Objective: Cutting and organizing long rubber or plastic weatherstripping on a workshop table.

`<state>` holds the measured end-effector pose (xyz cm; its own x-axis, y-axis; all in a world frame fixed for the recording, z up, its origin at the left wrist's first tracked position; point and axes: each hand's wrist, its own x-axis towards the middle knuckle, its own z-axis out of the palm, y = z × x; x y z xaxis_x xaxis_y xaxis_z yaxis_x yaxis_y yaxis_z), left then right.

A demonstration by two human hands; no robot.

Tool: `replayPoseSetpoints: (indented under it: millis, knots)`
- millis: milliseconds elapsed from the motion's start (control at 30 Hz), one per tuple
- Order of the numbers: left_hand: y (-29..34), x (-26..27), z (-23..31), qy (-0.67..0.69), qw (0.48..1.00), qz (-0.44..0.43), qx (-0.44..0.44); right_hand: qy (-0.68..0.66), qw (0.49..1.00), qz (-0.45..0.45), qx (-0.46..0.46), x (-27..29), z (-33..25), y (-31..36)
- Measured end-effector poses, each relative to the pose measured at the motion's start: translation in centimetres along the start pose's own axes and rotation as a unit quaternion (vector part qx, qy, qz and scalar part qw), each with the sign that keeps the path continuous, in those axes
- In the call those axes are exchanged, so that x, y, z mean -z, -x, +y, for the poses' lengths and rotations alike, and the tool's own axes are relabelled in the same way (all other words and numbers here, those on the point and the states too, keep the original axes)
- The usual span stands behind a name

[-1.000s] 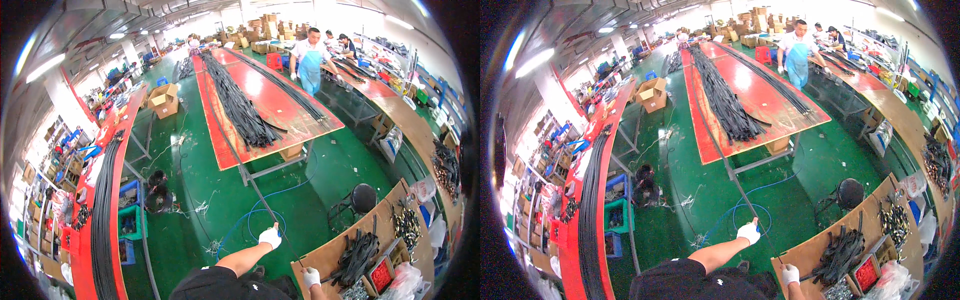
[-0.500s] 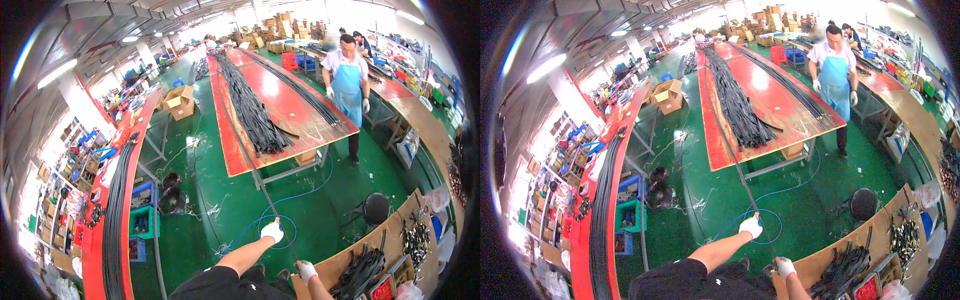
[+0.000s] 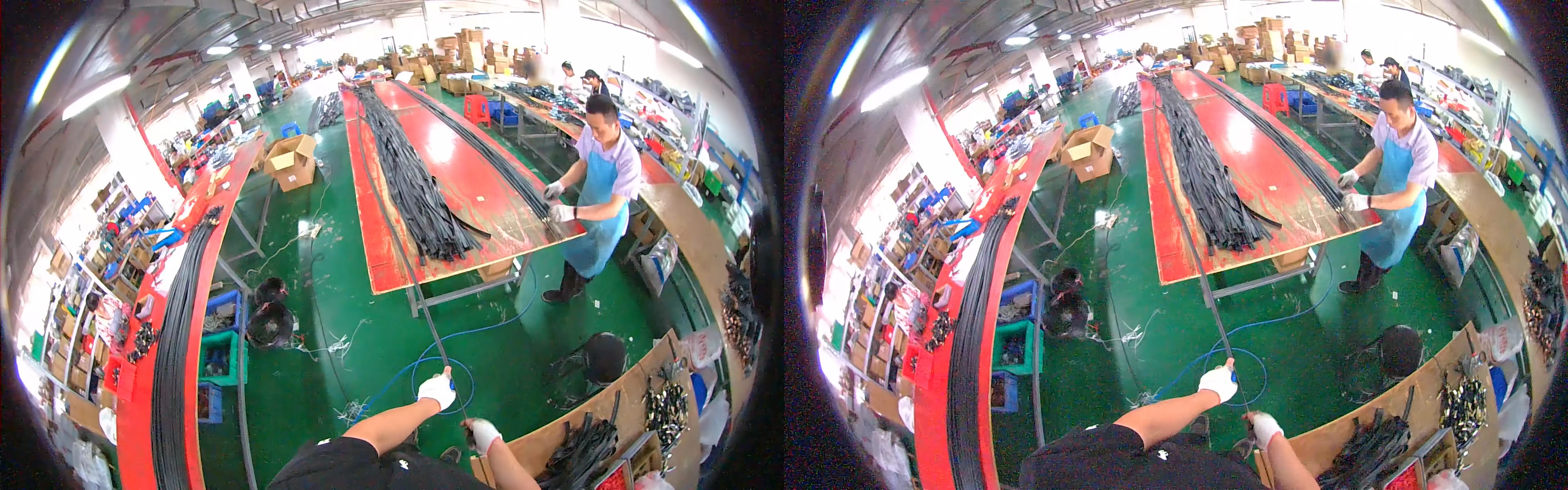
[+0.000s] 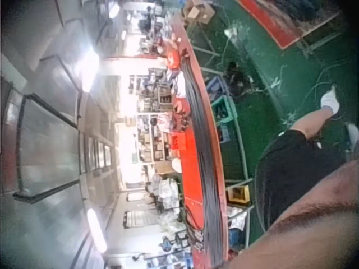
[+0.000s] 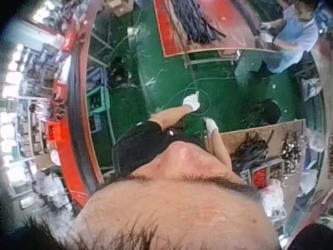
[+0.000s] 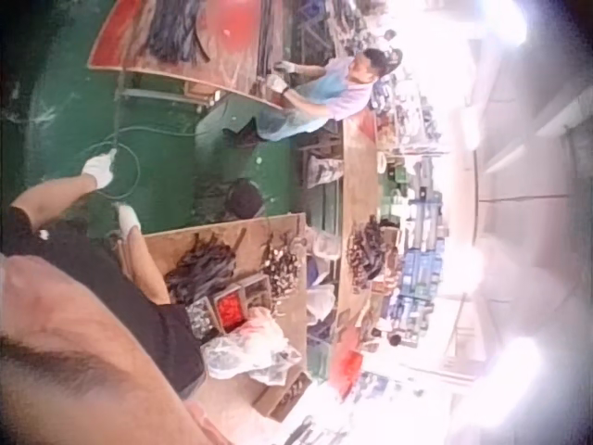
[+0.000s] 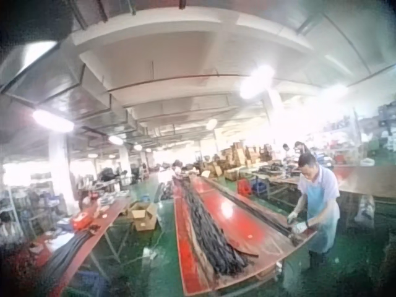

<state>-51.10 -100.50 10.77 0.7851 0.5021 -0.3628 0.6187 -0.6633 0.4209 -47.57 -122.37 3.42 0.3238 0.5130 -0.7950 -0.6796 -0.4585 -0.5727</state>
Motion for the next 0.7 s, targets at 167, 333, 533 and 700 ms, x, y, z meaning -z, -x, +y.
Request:
replayPoseSetpoints:
  millis: [167,333,533,700]
  knots:
    - [1.3,-1.7,-1.6,-0.007,1.0,-0.016,-0.013,0.129,0.969,0.127,0.168,0.2,5.4,-2.3]
    - [0.9,-2.0,-0.4,-0.001,1.0,-0.009,-0.024,0.241,0.922,0.185,0.24,-2.0,-2.4,-5.8]
    - [0.7,-1.6,-1.5,0.009,1.0,0.008,0.015,0.127,0.991,0.02,0.039,-3.5,-3.1,0.4]
    - [1.5,-2.3,-1.1,0.005,1.0,-0.01,-0.015,0.097,0.983,0.11,0.112,0.2,4.3,-1.7]
